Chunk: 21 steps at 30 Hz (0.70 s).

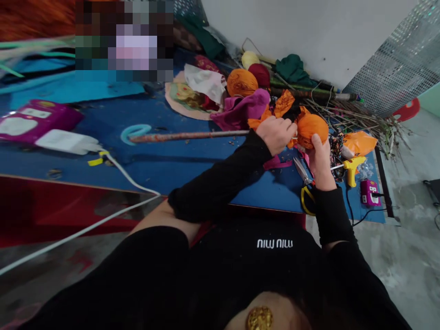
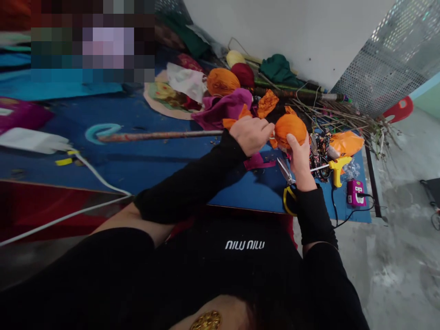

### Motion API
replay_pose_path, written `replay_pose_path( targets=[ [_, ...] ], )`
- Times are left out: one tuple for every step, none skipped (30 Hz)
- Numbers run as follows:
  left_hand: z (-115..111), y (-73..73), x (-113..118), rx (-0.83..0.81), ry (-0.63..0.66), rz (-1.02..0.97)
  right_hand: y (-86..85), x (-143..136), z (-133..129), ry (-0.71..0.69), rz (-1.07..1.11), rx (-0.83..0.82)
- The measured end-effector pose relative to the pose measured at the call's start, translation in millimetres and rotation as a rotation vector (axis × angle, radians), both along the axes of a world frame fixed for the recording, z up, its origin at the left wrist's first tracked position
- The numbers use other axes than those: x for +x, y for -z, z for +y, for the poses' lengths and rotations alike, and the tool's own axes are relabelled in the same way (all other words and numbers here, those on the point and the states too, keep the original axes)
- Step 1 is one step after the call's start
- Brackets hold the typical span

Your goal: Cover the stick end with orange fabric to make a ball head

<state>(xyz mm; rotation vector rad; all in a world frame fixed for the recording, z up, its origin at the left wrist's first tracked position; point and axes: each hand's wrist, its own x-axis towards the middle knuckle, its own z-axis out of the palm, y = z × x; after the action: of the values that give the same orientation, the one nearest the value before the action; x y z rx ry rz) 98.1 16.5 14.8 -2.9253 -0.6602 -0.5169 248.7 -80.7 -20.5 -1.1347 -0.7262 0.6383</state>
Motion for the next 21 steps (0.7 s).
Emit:
replay_pose_path(
  targets=[
    [0.6, 1.0, 0.9, 0.011, -0.002, -0.016, -2.6, 0.5, -0.7, -0.003, 0.060, 0.008],
    [1.5, 1.6, 1.3, 0.006, -0.013, -0.019, -5.3, 1.4, -1.5, 0.005, 0.106, 0.029],
    [2.9, 1.8, 1.0, -0.011, -0.034, -0.010, -7.9, 3.1, -2.2, 0.026, 0.134, 0.065],
    [4.9, 1.6, -0.3, -0.030, -0.057, 0.005, -10.1, 5.8, -2.7, 0.057, 0.143, 0.112],
    [7.5, 1.1, -2.5, -0.048, -0.077, 0.017, -11.9, 9.8, -3.3, 0.090, 0.147, 0.155],
    [10.9, 0.5, -5.6, -0.062, -0.092, 0.021, -13.3, 15.0, -3.7, 0.121, 0.151, 0.187],
    [14.9, 0.0, -9.6, -0.070, -0.100, 0.014, -14.3, 20.9, -4.2, 0.148, 0.163, 0.204],
    [19.2, -0.1, -14.0, -0.078, -0.102, -0.001, -14.9, 27.2, -4.7, 0.182, 0.182, 0.215],
    [23.8, 0.3, -18.5, -0.089, -0.096, -0.021, -15.4, 33.1, -5.2, 0.216, 0.205, 0.222],
    [28.1, 1.1, -22.7, -0.106, -0.078, -0.039, -15.6, 37.8, -5.6, 0.246, 0.229, 0.228],
    [32.0, 2.3, -26.2, -0.123, -0.055, -0.064, -15.7, 40.9, -5.9, 0.265, 0.251, 0.235],
    [34.9, 3.8, -28.8, -0.136, -0.031, -0.098, -15.5, 41.7, -6.0, 0.273, 0.267, 0.247],
    [36.8, 5.5, -30.1, -0.138, -0.007, -0.144, -15.1, 40.2, -5.7, 0.268, 0.274, 0.263],
    [37.5, 7.3, -30.1, -0.131, 0.005, -0.200, -14.5, 36.6, -5.1, 0.247, 0.280, 0.278],
    [36.9, 9.2, -29.0, -0.122, 0.015, -0.253, -13.8, 31.4, -4.0, 0.216, 0.289, 0.288],
    [35.1, 11.2, -27.0, -0.117, 0.026, -0.294, -13.2, 25.4, -2.5, 0.182, 0.297, 0.293],
    [32.4, 13.4, -24.2, -0.116, 0.039, -0.317, -12.9, 19.2, -0.7, 0.150, 0.314, 0.293],
    [28.8, 16.0, -21.1, -0.121, 0.057, -0.320, -13.2, 13.6, 1.2, 0.122, 0.334, 0.294],
    [24.8, 18.9, -17.8, -0.127, 0.076, -0.308, -14.0, 9.1, 3.0, 0.100, 0.355, 0.297],
    [20.5, 22.4, -14.5, -0.129, 0.094, -0.285, -15.6, 5.9, 4.5, 0.090, 0.373, 0.309],
    [16.1, 26.3, -11.4, -0.126, 0.107, -0.260, -17.7, 4.0, 5.6, 0.091, 0.386, 0.327]
  ],
)
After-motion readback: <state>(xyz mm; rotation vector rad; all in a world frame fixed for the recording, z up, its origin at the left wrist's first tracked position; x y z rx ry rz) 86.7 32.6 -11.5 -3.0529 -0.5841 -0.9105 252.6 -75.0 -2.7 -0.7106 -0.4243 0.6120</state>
